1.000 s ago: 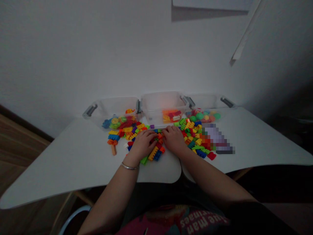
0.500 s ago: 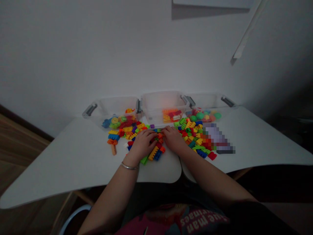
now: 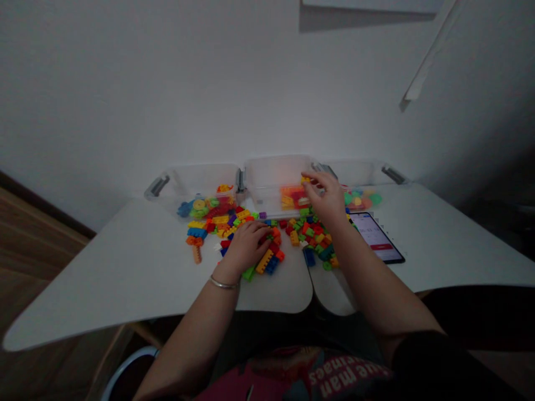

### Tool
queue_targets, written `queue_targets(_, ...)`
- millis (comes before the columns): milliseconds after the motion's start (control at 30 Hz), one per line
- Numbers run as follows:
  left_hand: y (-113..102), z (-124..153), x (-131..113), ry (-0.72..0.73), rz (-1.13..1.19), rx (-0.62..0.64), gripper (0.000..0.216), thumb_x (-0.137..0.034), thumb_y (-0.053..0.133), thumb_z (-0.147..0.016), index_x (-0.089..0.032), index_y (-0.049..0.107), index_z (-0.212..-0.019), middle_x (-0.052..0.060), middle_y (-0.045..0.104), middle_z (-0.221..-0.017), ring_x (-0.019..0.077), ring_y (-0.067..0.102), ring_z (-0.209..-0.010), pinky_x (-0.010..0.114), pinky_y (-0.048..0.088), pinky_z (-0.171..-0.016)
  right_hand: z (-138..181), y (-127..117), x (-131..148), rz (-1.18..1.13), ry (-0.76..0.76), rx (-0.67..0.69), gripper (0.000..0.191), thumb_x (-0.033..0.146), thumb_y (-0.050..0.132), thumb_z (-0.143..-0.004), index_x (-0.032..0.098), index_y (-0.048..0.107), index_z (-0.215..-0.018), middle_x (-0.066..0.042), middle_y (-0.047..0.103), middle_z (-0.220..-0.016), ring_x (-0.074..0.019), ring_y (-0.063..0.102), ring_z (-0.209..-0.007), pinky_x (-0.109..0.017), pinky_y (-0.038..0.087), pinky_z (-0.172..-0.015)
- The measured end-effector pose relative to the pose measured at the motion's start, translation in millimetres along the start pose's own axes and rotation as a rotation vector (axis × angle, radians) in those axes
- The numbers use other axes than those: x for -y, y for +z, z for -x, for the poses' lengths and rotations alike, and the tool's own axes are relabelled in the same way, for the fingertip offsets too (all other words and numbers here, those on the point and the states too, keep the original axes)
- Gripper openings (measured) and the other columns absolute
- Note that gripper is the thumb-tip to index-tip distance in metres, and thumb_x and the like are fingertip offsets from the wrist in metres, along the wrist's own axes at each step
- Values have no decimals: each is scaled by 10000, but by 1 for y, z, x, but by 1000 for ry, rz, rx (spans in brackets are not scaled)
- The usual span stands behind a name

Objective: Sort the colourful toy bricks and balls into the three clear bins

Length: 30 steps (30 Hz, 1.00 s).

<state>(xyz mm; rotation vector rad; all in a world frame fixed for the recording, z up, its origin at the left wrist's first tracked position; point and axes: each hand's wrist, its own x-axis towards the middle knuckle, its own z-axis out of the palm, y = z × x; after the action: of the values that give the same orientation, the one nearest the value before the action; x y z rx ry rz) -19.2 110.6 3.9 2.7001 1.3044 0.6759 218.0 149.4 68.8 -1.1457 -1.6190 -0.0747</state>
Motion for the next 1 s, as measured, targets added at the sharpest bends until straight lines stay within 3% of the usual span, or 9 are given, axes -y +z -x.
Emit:
queue_targets(167, 2, 1, 3, -8, 4, 0, 284, -289, 547, -894, -228, 653, -1151, 74, 630, -1214, 244, 541, -1158, 468, 419, -1036, -30, 14, -6, 145, 139, 175, 258, 286, 560, -843, 212, 726, -1026, -55, 734, -981, -217, 645, -907, -390, 480, -883)
queue_targets(333, 4, 0, 4, -5, -3, 1, 293, -294, 544, -895, -232, 658, -1158, 76, 628, -1230, 248, 537, -1166, 478, 422, -1035, -31, 24, 1, 479, 123, 329, 365, 314, 420, -921, 181, 760, -935, -113, 739, -876, -294, 647, -933, -502, 436, -900)
queue_targets(500, 4, 0, 4, 2, 3, -6, 301, -283, 549, -891, -239, 657, -1168, 75, 632, -1228, 247, 539, -1170, 481, 423, -1037, -25, 28, -3, 521, 25, 283, 438, 324, 385, -944, 109, 743, -812, -170, 726, -825, -306, 649, -901, -514, 427, -900)
queue_targets(633, 4, 1, 4, 8, 11, -16, 297, -277, 555, -887, -244, 658, -1164, 75, 633, -1219, 247, 540, -1169, 483, 428, -1030, -25, 30, -11, 470, 13, 251, 417, 333, 404, -937, 133, 727, -765, -154, 727, -797, -295, 648, -888, -506, 430, -906)
queue_targets(733, 3, 0, 4, 4, 18, -6, 297, -270, 554, -888, -232, 657, -1164, 76, 634, -1215, 246, 539, -1167, 476, 424, -1031, -28, 25, -14, 356, 14, 259, 349, 310, 424, -923, 171, 731, -832, -102, 742, -862, -270, 646, -916, -473, 439, -916)
queue_targets(833, 2, 0, 3, 1, 10, 7, 293, -277, 547, -893, -224, 652, -1162, 79, 630, -1222, 245, 540, -1161, 470, 423, -1027, -24, 16, -10, 207, -31, 183, 300, 264, 430, -909, 195, 723, -913, -66, 742, -961, -238, 633, -972, -423, 440, -939)
queue_targets(1000, 1, 0, 1, -1, 5, -4, 259, -275, 558, -886, -204, 652, -1117, 80, 642, -1199, 243, 548, -1150, 455, 427, -1023, 12, 5, 8, 107, -65, 117, 265, 222, 442, -899, 189, 702, -936, -75, 727, -966, -228, 623, -958, -390, 442, -924)
